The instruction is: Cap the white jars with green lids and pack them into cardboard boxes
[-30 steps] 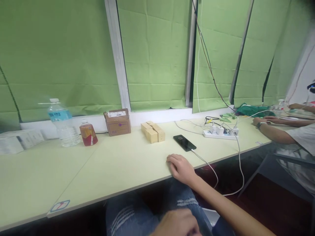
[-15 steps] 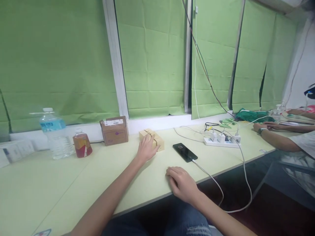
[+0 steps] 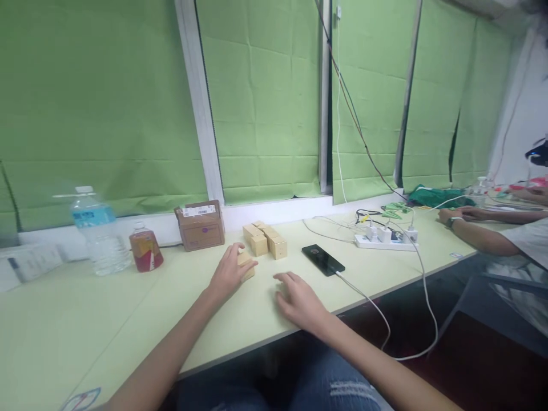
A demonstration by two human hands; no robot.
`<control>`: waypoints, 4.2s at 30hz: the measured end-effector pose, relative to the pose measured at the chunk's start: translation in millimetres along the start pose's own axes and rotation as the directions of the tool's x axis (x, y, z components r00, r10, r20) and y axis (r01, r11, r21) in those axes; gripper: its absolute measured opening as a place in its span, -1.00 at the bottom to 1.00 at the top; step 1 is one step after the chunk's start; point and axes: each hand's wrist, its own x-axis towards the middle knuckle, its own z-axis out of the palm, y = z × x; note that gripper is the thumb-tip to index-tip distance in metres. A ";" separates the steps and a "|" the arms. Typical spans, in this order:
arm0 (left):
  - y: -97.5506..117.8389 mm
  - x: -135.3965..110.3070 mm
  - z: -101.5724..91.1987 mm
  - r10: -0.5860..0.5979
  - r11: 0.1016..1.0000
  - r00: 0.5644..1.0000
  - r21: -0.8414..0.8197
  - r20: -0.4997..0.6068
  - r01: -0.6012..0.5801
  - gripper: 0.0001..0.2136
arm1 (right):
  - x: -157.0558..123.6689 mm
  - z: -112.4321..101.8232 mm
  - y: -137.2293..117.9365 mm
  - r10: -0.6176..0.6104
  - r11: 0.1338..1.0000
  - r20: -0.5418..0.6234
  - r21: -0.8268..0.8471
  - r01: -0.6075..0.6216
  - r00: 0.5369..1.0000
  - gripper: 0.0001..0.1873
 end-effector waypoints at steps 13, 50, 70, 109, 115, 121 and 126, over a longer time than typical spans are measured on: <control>-24.2 3.8 24.4 -0.236 0.837 0.970 -0.492 0.065 0.237 -0.59 | 123.6 82.9 1.2 -0.153 0.987 0.018 -0.044 0.153 0.988 -0.29; 14.2 -0.6 63.6 0.036 0.887 0.975 -0.456 0.219 0.070 -0.47 | 83.7 22.1 59.1 -0.202 0.972 0.066 -0.108 0.208 0.977 -0.56; 18.1 -4.7 57.5 0.085 0.870 0.974 -0.492 0.212 0.031 -0.47 | 83.9 25.7 65.9 -0.226 0.974 -0.015 0.010 0.227 0.974 -0.49; 14.7 -1.5 65.1 0.007 0.872 0.983 -0.482 0.181 0.083 -0.56 | 80.5 18.7 57.4 -0.209 0.962 0.025 -0.174 0.210 0.978 -0.42; 17.4 0.8 60.2 -0.024 0.897 0.993 -0.436 0.117 0.073 -0.65 | 81.0 18.4 55.0 -0.174 0.967 0.030 -0.183 0.176 0.984 -0.44; 19.5 7.7 52.5 -0.033 0.928 0.999 -0.370 0.039 0.045 -0.77 | 84.1 21.4 56.3 -0.152 0.965 0.041 -0.209 0.157 0.988 -0.43; 21.8 9.2 39.5 0.275 0.957 0.961 -0.088 -0.038 -0.277 -0.83 | 84.0 19.6 53.5 -0.188 0.956 0.063 -0.217 0.197 0.980 -0.34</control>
